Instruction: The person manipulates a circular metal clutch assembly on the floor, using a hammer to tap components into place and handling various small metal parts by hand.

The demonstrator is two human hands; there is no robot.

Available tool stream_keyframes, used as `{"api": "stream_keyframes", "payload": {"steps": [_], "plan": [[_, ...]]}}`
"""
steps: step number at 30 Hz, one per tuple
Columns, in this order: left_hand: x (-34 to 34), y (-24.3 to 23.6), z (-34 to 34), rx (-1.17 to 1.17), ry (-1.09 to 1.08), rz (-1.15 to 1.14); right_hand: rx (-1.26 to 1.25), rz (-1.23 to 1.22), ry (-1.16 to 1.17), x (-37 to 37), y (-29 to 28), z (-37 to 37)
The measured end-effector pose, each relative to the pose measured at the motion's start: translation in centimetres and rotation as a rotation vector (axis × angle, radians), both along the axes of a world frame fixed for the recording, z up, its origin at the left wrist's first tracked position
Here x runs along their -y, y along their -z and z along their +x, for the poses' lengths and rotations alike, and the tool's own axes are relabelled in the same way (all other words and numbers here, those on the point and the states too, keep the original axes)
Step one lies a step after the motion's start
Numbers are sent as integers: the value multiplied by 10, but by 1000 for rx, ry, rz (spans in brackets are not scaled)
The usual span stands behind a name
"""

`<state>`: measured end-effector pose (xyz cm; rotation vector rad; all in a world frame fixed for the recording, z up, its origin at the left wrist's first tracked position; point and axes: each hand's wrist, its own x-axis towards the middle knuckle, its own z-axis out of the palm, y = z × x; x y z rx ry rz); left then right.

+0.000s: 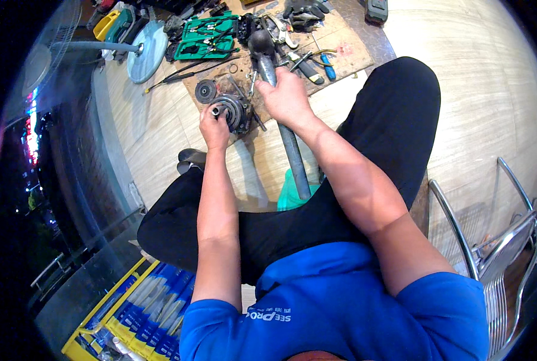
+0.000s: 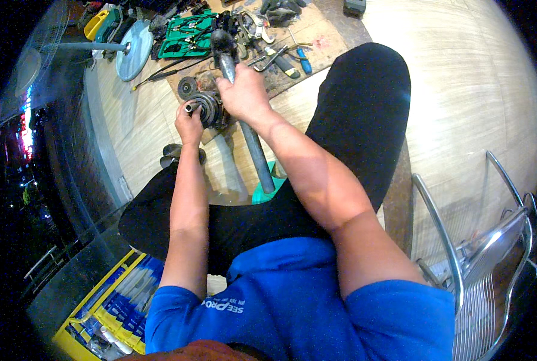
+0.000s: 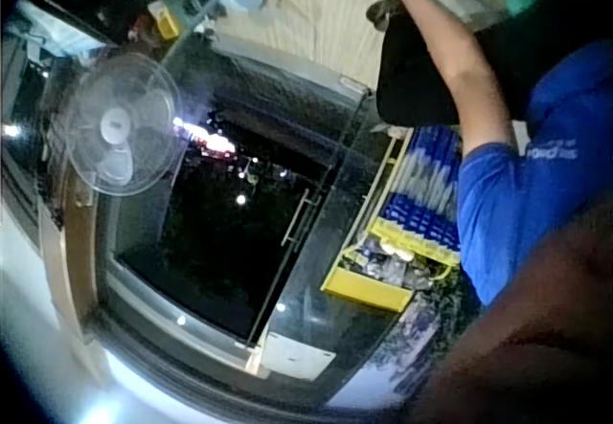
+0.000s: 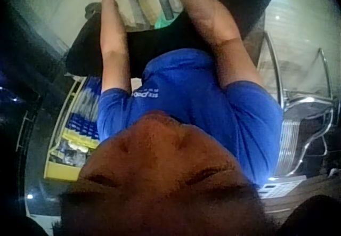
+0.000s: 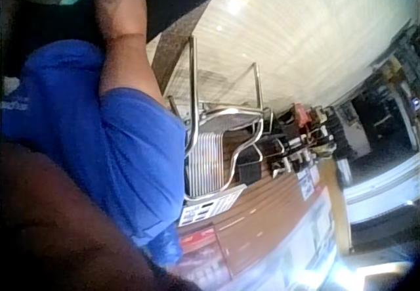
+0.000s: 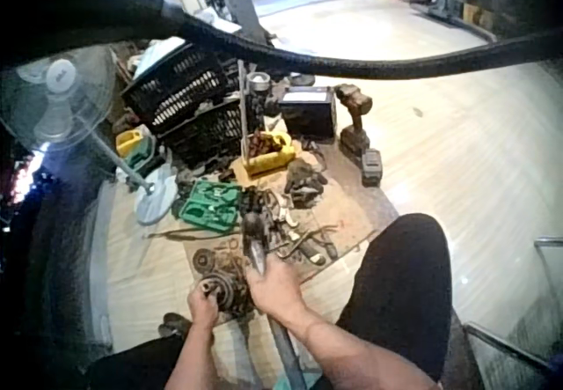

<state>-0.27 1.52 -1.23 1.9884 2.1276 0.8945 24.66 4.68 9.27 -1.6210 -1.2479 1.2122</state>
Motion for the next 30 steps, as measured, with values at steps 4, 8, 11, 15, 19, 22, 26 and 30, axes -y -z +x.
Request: {"api": "stream_keyframes", "payload": {"steps": [4, 8, 11, 15, 19, 22, 26, 30], "plan": [[-3, -6, 5, -4, 17, -49, 29, -9, -78, 4, 1, -7], [-5, -6, 8, 21, 3, -63, 26, 78, -154, 14, 3, -20], [-9, 1, 9, 0, 9, -67, -26, 77, -265, 22, 2, -27], [5, 46, -45, 720, -96, -175, -146, 177, -437, 44, -16, -47], [-10, 67, -24, 1281, 26, -145, -56, 149, -523, 47, -6, -56], [5, 74, -46, 702, -82, -227, -3, 24, -563, 46, -4, -64], [7, 76, -36, 1546, -69, -294, -37, 12, -541, 52, -13, -62], [-3, 80, -22, 1184, -70, -208, -21, 66, -497, 54, -14, -67]]}}
